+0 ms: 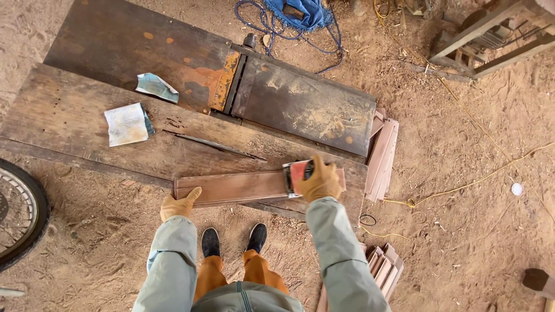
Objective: Sanding a wooden plank using an electric sander and hand sanding.
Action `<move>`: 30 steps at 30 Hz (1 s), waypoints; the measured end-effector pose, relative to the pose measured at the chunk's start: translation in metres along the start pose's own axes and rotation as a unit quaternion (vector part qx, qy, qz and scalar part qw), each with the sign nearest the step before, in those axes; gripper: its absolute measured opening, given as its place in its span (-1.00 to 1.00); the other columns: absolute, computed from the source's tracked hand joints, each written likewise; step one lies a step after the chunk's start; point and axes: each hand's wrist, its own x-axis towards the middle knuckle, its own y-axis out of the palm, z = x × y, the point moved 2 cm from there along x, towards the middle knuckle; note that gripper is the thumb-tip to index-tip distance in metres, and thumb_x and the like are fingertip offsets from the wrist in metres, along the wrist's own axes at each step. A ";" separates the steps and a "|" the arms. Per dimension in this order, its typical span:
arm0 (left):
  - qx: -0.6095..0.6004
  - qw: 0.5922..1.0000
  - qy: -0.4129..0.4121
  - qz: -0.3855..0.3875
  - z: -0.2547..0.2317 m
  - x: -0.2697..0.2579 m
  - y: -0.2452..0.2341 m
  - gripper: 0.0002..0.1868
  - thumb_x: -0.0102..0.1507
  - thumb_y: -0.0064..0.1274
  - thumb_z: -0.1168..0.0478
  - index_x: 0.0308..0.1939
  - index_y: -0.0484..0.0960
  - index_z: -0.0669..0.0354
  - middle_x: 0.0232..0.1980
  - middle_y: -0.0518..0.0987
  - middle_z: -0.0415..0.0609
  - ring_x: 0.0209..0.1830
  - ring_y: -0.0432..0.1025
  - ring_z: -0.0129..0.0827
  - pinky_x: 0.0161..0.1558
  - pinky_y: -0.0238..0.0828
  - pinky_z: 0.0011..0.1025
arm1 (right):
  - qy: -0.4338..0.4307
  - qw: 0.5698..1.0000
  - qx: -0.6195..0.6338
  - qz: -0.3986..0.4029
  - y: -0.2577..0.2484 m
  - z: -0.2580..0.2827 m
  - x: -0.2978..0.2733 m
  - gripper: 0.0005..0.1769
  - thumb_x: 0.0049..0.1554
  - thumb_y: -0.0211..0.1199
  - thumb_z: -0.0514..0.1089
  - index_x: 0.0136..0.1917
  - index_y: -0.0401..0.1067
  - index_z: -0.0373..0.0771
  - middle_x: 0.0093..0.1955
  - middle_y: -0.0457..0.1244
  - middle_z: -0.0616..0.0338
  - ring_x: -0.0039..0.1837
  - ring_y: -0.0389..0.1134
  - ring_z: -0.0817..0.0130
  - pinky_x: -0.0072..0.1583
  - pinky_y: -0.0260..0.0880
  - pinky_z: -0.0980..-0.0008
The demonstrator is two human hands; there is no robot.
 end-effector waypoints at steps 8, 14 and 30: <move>0.015 0.999 -0.033 0.011 -0.009 -0.011 -0.008 0.23 -0.21 0.37 -0.54 0.24 0.54 0.36 0.18 0.61 0.27 0.24 0.48 0.09 0.27 0.42 -0.09 | 0.046 0.996 -0.015 -0.074 -0.016 -0.083 0.033 -0.43 0.01 0.47 0.03 0.26 0.35 0.19 0.06 0.26 -0.10 0.01 0.43 -0.06 -0.08 0.51 -0.01; 0.039 0.999 -0.033 0.013 0.000 0.003 0.003 0.33 -0.19 0.33 -0.60 0.32 0.43 0.39 0.19 0.57 0.30 0.23 0.46 0.10 0.22 0.42 -0.08 | 0.056 0.993 -0.002 -0.102 -0.023 -0.125 0.049 -0.41 -0.03 0.48 0.02 0.25 0.36 0.19 0.07 0.28 -0.07 0.01 0.45 -0.08 -0.03 0.50 -0.03; 0.015 1.000 -0.027 0.000 -0.006 -0.007 -0.006 0.18 -0.21 0.37 -0.56 0.14 0.57 0.34 0.06 0.65 0.24 0.12 0.54 0.07 0.17 0.48 -0.09 | 0.029 0.992 0.003 -0.122 -0.028 -0.089 0.034 -0.31 -0.16 0.56 0.03 0.23 0.37 0.16 0.09 0.27 -0.10 0.04 0.43 -0.21 0.05 0.45 -0.11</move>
